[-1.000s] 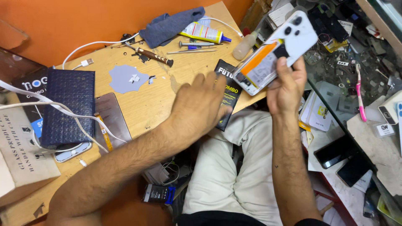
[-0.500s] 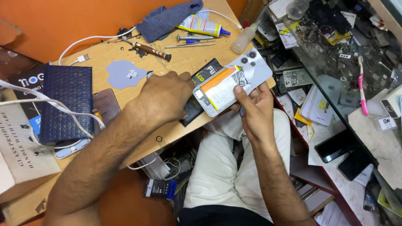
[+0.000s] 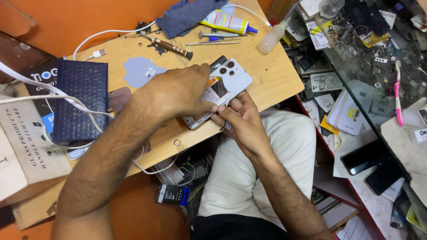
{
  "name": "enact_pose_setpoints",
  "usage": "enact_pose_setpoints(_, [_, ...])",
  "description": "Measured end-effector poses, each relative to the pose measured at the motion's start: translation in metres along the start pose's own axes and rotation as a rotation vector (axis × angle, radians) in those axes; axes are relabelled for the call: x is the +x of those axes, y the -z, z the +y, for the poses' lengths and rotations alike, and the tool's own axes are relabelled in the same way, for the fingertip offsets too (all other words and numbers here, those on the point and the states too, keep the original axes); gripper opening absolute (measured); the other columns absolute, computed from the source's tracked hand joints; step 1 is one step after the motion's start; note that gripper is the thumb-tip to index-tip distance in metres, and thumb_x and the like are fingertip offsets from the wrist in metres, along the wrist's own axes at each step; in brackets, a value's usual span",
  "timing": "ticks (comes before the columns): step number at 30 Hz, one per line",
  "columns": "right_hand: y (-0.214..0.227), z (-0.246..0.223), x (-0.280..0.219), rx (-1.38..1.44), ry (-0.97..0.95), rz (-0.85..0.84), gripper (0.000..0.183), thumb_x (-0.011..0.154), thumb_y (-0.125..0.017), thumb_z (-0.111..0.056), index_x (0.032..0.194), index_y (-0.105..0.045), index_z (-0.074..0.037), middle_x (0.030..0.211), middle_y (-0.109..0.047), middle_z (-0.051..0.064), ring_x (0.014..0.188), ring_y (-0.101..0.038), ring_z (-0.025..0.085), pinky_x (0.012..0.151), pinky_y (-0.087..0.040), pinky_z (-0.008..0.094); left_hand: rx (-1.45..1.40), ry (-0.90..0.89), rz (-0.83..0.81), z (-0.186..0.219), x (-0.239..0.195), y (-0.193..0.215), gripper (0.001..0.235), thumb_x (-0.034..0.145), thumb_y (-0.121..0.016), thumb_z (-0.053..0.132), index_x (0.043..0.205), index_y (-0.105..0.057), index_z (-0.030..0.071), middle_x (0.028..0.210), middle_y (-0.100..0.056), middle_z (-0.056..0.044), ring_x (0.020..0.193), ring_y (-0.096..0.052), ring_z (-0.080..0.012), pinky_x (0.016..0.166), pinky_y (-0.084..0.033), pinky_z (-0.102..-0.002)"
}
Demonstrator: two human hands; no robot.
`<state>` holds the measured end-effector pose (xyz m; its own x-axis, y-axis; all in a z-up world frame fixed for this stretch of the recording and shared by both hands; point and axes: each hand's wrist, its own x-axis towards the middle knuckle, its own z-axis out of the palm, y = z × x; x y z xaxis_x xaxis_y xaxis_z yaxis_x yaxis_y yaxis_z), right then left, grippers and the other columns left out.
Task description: The person applies adhesive to the back of a disassembled smartphone and carefully places small adhesive pieces around the camera module. They press the pieces into place, wipe the area with a cloth, and continue applying adhesive to secure components.
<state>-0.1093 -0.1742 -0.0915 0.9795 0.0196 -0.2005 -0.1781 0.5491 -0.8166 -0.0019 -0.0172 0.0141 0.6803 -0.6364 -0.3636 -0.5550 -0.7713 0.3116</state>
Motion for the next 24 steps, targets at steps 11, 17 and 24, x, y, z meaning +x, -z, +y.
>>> enact_pose_setpoints(11, [0.037, -0.052, 0.007, -0.750, -0.189, -0.003, 0.029, 0.100, -0.064, -0.024, 0.108, -0.069, 0.004, 0.088, -0.078, 0.011, 0.079, -0.076, 0.016, 0.071, -0.064, 0.029, 0.167, 0.041, 0.012, 0.017, 0.010, -0.029, 0.077, 0.068, -0.087, 0.036, 0.118, -0.057, -0.015, 0.116, -0.056, -0.026, 0.103, -0.065, -0.0400, 0.077, -0.062, -0.045])
enact_pose_setpoints(17, [0.028, -0.091, 0.020, -1.283, 0.400, 0.204, 0.022, 0.102, -0.070, -0.021, 0.109, -0.074, -0.001, 0.098, -0.078, 0.010, 0.090, -0.077, 0.015, 0.079, -0.061, 0.031, 0.261, -0.002, 0.068, 0.012, 0.011, -0.035, 0.075, 0.069, -0.084, 0.038, 0.116, -0.059, -0.014, 0.113, -0.056, -0.023, 0.100, -0.064, -0.0342, 0.070, -0.062, -0.042])
enact_pose_setpoints(24, [-0.001, -0.086, 0.044, -1.597, 0.332, 0.151, 0.020, 0.091, -0.077, -0.022, 0.104, -0.077, -0.007, 0.095, -0.074, 0.011, 0.079, -0.073, 0.025, 0.071, -0.055, 0.041, 0.337, 0.004, 0.035, 0.015, 0.014, -0.036, 0.076, 0.073, -0.081, 0.042, 0.121, -0.057, -0.012, 0.114, -0.054, -0.021, 0.101, -0.062, -0.0309, 0.068, -0.062, -0.040])
